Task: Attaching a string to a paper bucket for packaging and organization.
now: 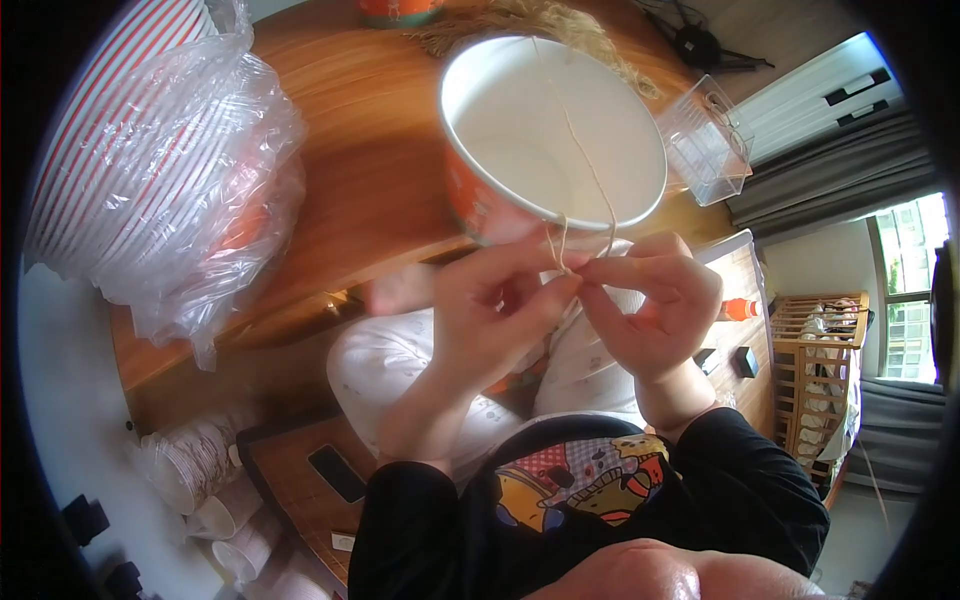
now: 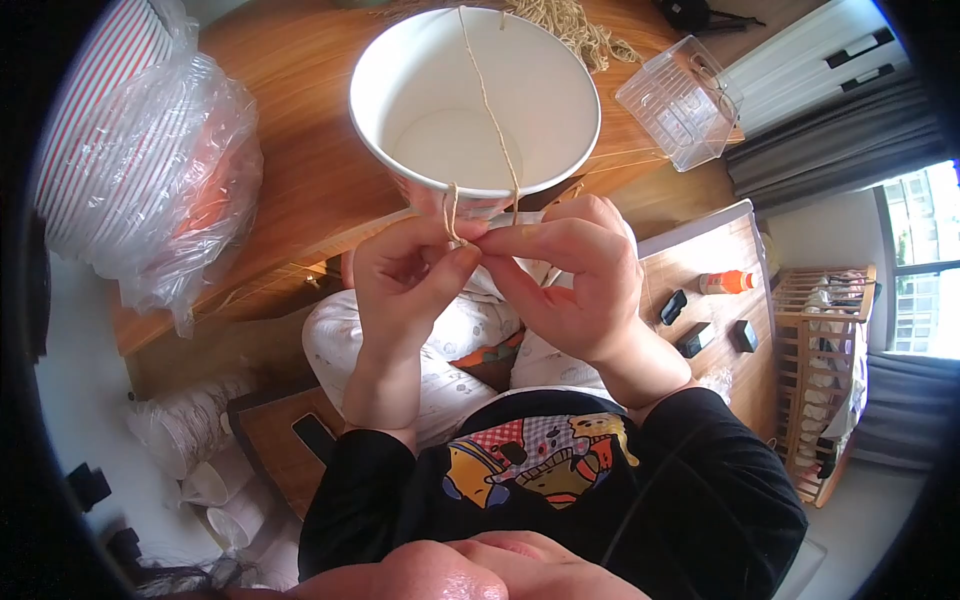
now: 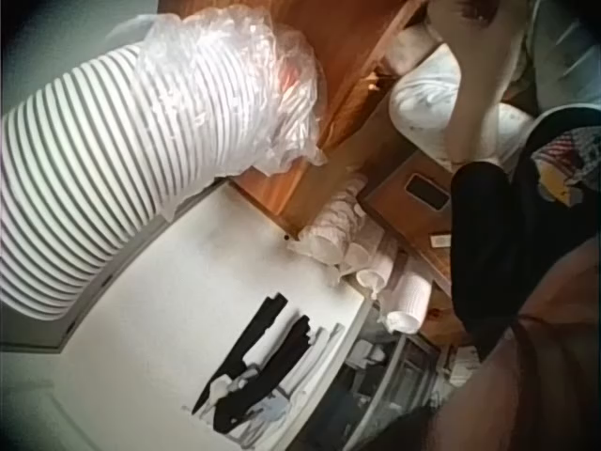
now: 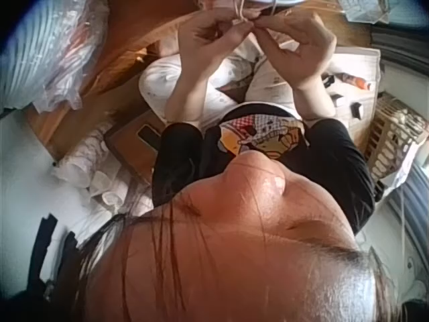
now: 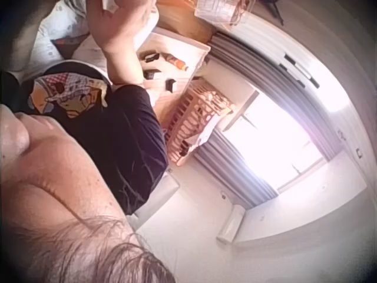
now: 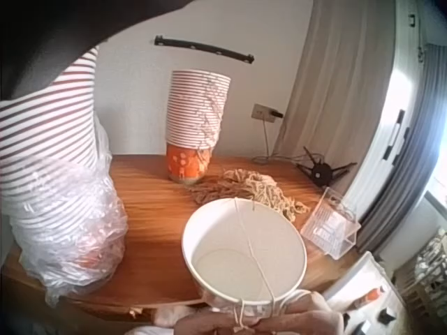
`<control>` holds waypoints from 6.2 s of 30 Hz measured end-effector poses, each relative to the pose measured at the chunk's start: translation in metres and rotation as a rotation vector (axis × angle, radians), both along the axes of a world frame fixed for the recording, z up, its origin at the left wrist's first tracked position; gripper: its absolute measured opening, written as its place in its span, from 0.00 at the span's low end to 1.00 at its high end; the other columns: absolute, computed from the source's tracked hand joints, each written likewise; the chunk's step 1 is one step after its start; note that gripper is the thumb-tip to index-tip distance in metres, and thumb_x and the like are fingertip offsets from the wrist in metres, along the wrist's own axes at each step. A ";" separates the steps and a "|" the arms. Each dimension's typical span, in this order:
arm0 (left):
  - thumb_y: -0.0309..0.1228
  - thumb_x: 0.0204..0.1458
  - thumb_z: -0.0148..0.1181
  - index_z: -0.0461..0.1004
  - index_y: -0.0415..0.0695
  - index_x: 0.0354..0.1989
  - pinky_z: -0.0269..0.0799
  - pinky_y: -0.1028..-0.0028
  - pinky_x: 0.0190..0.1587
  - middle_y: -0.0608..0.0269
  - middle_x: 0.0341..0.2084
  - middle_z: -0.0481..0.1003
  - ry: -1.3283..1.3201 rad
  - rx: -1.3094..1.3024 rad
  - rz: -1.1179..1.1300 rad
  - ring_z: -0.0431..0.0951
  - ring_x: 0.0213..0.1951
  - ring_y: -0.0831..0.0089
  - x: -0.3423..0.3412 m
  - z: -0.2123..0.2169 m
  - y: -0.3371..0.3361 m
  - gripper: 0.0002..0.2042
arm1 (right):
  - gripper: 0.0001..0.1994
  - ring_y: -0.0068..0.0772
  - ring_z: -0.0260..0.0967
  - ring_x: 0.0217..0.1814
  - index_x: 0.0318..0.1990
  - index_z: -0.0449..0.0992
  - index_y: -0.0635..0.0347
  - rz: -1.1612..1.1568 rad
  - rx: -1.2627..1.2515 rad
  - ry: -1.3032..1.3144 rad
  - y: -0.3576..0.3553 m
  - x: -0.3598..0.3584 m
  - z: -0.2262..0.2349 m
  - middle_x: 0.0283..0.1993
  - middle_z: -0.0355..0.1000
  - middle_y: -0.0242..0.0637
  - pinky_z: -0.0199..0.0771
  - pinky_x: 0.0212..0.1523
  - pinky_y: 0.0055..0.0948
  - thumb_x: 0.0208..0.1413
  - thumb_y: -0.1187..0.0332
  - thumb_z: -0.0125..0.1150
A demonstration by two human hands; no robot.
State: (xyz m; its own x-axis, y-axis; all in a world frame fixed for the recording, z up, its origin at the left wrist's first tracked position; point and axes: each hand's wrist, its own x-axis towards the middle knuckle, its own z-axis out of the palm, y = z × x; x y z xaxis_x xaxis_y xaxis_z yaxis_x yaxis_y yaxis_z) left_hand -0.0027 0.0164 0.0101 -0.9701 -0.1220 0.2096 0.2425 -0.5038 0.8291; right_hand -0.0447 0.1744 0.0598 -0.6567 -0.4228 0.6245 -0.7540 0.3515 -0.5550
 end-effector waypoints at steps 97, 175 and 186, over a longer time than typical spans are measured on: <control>0.23 0.54 0.63 0.80 0.32 0.35 0.64 0.85 0.26 0.68 0.21 0.77 -0.249 -0.510 0.412 0.71 0.23 0.87 0.005 0.050 0.014 0.06 | 0.15 0.27 0.66 0.39 0.44 0.73 0.49 0.360 0.013 0.504 0.030 -0.014 -0.008 0.42 0.80 0.22 0.65 0.41 0.30 0.46 0.68 0.65; 0.41 0.52 0.63 0.80 0.43 0.35 0.74 0.59 0.42 0.54 0.35 0.79 0.443 -2.484 0.975 0.78 0.40 0.54 -0.315 0.383 -0.063 0.13 | 0.10 0.36 0.67 0.54 0.39 0.75 0.53 -0.053 -0.017 0.008 0.054 -0.117 -0.084 0.48 0.73 0.30 0.59 0.55 0.40 0.49 0.65 0.65; 0.45 0.53 0.64 0.80 0.40 0.40 0.73 0.68 0.43 0.52 0.35 0.81 0.117 -2.234 0.916 0.82 0.39 0.61 -0.322 0.358 -0.125 0.18 | 0.11 0.36 0.68 0.52 0.39 0.75 0.49 -0.040 -0.075 -0.023 0.052 -0.117 -0.085 0.48 0.73 0.28 0.60 0.55 0.40 0.46 0.67 0.66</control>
State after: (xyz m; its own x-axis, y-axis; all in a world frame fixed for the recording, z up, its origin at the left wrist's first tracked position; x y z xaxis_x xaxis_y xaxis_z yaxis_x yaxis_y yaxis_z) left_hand -0.3250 -0.1085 0.3685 -0.8042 0.0581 0.5915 -0.1345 0.9516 -0.2764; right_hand -0.1614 0.2260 -0.0257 -0.6865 -0.3485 0.6381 -0.7271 0.3380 -0.5976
